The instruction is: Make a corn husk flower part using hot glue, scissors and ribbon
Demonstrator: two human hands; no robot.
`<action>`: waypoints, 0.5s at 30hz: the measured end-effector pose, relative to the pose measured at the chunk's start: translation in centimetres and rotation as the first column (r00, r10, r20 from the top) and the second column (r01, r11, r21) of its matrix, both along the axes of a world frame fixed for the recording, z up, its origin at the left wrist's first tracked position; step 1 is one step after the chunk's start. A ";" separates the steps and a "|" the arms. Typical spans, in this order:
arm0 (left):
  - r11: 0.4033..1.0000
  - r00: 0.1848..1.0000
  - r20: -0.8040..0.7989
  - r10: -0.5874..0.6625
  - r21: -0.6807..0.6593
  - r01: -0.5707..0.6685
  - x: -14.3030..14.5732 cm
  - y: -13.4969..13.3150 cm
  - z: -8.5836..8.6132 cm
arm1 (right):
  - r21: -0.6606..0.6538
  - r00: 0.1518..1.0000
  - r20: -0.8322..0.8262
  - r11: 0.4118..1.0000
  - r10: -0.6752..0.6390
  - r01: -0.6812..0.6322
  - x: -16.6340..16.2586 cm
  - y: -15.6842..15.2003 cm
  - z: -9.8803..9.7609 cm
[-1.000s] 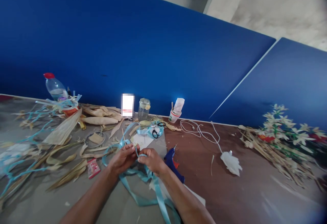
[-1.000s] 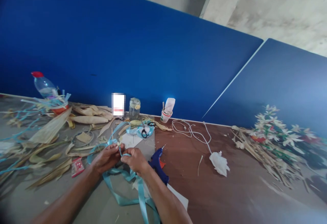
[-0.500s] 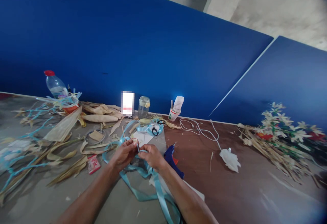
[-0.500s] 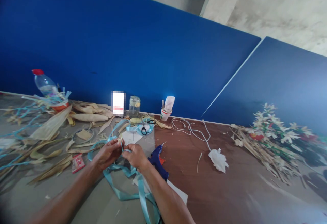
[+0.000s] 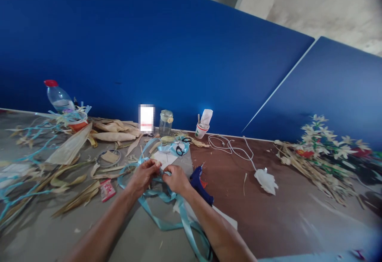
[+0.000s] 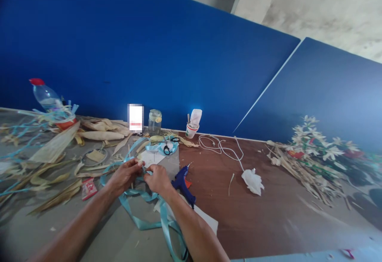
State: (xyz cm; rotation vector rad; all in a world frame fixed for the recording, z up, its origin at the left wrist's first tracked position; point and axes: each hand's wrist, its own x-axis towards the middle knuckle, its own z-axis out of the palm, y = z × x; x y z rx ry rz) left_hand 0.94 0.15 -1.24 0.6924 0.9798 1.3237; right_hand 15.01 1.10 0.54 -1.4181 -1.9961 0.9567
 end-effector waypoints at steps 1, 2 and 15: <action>1.000 1.000 0.001 -0.016 -0.003 0.016 -0.1 0.0 0.1 | -0.005 1.000 -0.005 1.000 -0.001 0.001 0.0 0.0 0.0; 0.999 0.999 0.007 -0.036 -0.007 0.036 -0.2 0.0 0.1 | -0.013 1.000 -0.015 1.000 0.002 -0.002 0.0 0.1 0.0; 0.984 0.978 0.144 -0.149 -0.072 0.161 -1.2 -0.1 0.5 | -0.194 0.984 -0.181 0.980 0.002 -0.038 0.6 0.3 -0.2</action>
